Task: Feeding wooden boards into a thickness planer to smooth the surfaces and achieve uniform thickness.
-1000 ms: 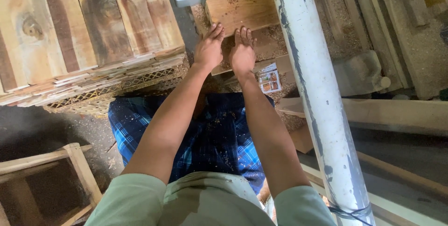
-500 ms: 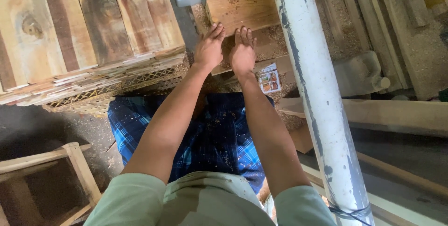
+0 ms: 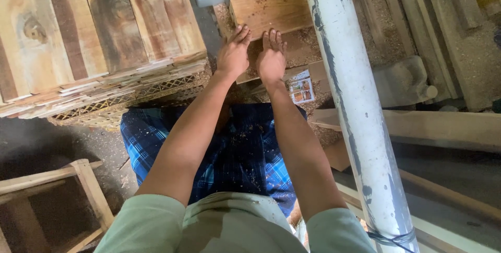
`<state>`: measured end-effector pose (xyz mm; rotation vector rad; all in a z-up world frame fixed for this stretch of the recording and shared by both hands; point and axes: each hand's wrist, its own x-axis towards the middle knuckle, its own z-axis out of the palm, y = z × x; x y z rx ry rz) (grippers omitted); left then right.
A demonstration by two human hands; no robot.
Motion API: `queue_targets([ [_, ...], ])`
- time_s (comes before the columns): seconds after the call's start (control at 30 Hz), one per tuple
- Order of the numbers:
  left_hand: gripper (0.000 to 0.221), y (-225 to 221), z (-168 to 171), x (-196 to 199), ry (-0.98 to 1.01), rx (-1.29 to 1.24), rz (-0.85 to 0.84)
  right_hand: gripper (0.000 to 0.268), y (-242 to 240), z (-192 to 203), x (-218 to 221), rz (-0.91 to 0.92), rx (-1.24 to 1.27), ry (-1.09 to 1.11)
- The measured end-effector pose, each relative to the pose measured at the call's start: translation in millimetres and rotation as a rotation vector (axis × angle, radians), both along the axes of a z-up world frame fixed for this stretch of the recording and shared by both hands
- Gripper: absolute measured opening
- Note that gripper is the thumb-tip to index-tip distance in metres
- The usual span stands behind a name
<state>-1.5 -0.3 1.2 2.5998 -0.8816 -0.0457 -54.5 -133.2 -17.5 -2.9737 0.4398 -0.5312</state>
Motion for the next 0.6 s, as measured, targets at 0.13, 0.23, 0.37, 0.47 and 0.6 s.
queue_targets([
  [0.13,0.061,0,5,-2,-0.015,0.006,0.005,0.057,-6,-9,5,-0.011,0.010,-0.035],
  [0.23,0.053,-7,-12,9,-0.046,-0.008,0.012,0.050,-20,-18,19,-0.026,0.093,-0.091],
  [0.37,0.027,-12,33,13,-0.179,-0.285,0.067,0.040,-27,28,29,0.002,0.355,-0.306],
  [0.47,0.032,-29,55,33,0.172,-0.305,0.201,0.039,-46,31,50,-0.129,0.505,-0.213],
  [0.6,0.048,-55,31,74,0.270,-0.482,0.237,0.045,-72,27,82,-0.171,0.467,-0.183],
])
